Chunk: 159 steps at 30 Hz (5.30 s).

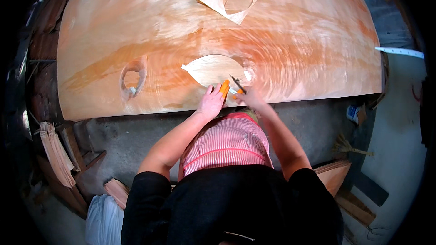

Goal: The person uses a utility knife and a straightedge to cut shapes from thin plywood sheets on a large workbench. They repeatedly pick up sheets, align them, trace or cut along straight lines, and remove cut pieces.

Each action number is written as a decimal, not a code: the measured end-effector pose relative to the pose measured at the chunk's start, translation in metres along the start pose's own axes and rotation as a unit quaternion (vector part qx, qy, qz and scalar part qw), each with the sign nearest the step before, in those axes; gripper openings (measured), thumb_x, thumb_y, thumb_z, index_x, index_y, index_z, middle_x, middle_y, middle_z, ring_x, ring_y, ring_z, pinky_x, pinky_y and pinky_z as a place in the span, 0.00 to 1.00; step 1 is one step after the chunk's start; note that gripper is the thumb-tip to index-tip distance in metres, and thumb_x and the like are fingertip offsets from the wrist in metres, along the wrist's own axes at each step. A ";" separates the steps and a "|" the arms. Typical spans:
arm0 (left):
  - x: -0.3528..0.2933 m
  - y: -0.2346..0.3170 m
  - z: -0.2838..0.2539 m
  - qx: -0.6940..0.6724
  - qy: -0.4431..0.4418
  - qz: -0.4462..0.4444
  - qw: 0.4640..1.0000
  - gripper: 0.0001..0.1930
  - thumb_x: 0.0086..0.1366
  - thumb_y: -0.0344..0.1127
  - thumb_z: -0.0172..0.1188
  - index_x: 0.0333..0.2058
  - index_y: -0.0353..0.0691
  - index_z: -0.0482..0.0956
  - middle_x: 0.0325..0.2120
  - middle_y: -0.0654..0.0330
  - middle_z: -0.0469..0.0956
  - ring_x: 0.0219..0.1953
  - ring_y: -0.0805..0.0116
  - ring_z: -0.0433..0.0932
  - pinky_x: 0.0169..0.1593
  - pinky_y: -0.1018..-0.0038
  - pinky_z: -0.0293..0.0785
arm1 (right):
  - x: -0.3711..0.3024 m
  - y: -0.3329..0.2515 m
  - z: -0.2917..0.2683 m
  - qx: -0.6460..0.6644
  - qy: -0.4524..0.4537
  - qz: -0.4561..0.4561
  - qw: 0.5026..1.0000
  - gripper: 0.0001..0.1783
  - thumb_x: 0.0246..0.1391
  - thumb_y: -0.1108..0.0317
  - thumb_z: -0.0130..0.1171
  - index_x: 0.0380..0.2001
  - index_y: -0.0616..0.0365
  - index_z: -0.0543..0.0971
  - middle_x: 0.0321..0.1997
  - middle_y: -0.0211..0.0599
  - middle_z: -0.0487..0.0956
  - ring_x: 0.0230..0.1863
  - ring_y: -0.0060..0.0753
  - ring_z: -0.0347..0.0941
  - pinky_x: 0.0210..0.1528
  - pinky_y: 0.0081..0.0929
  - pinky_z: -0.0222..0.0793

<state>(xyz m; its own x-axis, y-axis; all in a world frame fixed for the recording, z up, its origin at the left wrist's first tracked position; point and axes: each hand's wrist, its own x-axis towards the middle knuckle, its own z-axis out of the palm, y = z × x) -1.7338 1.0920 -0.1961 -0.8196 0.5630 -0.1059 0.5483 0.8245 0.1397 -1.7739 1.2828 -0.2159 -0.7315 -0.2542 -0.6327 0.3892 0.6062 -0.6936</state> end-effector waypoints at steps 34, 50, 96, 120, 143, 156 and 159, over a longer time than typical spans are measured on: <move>-0.066 -0.059 0.004 -0.134 0.080 -0.065 0.986 0.27 0.46 0.41 0.59 0.46 0.38 0.66 0.49 0.58 0.62 0.55 0.61 0.56 0.54 0.63 0.54 | 0.029 -0.040 0.112 0.191 0.096 -0.031 0.976 0.11 0.45 0.66 0.56 0.25 0.64 0.72 0.18 0.35 0.76 0.19 0.20 0.71 0.24 0.18 0.65; -0.059 -0.052 -0.005 -0.001 -0.020 -0.062 0.998 0.23 0.52 0.46 0.53 0.43 0.36 0.70 0.47 0.58 0.64 0.55 0.62 0.55 0.55 0.63 0.51 | 0.025 -0.027 0.101 -0.013 0.057 -0.008 0.998 0.10 0.44 0.66 0.57 0.23 0.64 0.74 0.20 0.32 0.77 0.21 0.20 0.69 0.25 0.17 0.62; 0.068 -0.109 -0.025 0.013 0.144 0.033 0.989 0.15 0.49 0.33 0.49 0.38 0.42 0.74 0.42 0.64 0.70 0.50 0.69 0.64 0.47 0.73 0.65 | 0.073 -0.097 0.020 0.315 0.147 0.025 0.937 0.09 0.48 0.67 0.51 0.25 0.62 0.74 0.21 0.36 0.77 0.13 0.14 0.56 0.14 0.15 0.50; 0.064 -0.110 -0.050 -0.042 0.076 0.089 0.992 0.18 0.53 0.34 0.49 0.45 0.56 0.70 0.52 0.59 0.61 0.53 0.59 0.59 0.53 0.66 0.57 | 0.041 -0.058 0.030 0.250 0.110 0.080 0.958 0.14 0.45 0.55 0.51 0.24 0.50 0.80 0.22 0.25 0.78 0.17 0.18 0.63 0.23 0.17 0.61; 0.067 -0.110 -0.054 -0.038 0.066 0.088 0.993 0.18 0.51 0.34 0.49 0.42 0.56 0.72 0.52 0.61 0.60 0.54 0.61 0.58 0.53 0.68 0.58 | 0.028 -0.046 -0.027 -0.023 0.052 -0.002 0.998 0.12 0.44 0.62 0.55 0.26 0.61 0.75 0.20 0.34 0.76 0.21 0.25 0.72 0.26 0.23 0.65; 0.053 -0.090 -0.058 -0.088 -0.038 0.085 0.992 0.09 0.49 0.39 0.55 0.30 0.46 0.80 0.49 0.51 0.63 0.58 0.57 0.51 0.58 0.54 0.46 | -0.022 -0.020 -0.031 0.202 0.109 -0.068 0.971 0.07 0.47 0.70 0.53 0.26 0.64 0.73 0.17 0.25 0.72 0.19 0.12 0.65 0.22 0.12 0.58; 0.050 -0.085 -0.060 -0.121 -0.047 0.068 0.989 0.13 0.51 0.42 0.56 0.34 0.45 0.78 0.51 0.52 0.60 0.59 0.59 0.50 0.58 0.55 0.45 | -0.020 -0.013 -0.031 0.203 0.111 -0.077 0.970 0.06 0.48 0.70 0.53 0.27 0.64 0.73 0.17 0.25 0.73 0.20 0.12 0.65 0.22 0.12 0.58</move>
<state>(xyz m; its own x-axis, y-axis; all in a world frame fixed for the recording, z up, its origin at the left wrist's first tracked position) -1.8313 1.0467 -0.1547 -0.7162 0.6795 -0.1590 0.5869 0.7098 0.3896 -1.7816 1.3035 -0.1833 -0.8833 -0.1231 -0.4523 0.4210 0.2159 -0.8810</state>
